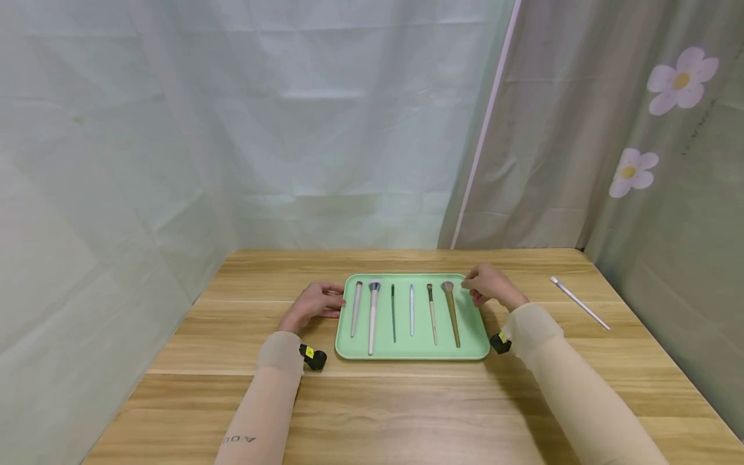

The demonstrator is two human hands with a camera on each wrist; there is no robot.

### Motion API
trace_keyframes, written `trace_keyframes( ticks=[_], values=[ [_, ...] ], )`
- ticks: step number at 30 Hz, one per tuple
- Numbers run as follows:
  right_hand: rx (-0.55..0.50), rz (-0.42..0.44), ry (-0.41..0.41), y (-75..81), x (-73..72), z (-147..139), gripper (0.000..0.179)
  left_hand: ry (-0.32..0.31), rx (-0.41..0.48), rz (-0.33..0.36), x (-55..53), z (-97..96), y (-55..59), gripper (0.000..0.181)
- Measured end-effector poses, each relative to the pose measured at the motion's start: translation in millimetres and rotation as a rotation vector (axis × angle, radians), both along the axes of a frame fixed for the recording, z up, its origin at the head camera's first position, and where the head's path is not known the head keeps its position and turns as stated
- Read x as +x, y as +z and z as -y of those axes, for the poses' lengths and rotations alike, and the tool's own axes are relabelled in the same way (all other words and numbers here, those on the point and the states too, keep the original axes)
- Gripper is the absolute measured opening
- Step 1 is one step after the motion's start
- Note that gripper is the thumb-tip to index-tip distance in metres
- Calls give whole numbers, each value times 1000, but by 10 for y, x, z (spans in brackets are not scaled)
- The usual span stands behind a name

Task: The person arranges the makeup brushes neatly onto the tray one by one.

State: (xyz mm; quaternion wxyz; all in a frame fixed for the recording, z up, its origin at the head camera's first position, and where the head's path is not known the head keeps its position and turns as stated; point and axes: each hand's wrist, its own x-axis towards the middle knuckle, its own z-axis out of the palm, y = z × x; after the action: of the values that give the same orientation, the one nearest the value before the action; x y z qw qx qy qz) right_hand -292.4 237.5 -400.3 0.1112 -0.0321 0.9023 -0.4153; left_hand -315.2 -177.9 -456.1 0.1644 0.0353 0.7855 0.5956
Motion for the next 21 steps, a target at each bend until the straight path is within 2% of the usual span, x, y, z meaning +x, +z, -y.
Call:
trace_keyframes(
  ticks=[10,21],
  values=[
    [46,-61,-1,143,25,-374,42,-9,4,-7,-12,-3,-16,48],
    [173,-116,-24,269,83,-778,42,0,-6,0,-13,4,-6,48]
  ],
)
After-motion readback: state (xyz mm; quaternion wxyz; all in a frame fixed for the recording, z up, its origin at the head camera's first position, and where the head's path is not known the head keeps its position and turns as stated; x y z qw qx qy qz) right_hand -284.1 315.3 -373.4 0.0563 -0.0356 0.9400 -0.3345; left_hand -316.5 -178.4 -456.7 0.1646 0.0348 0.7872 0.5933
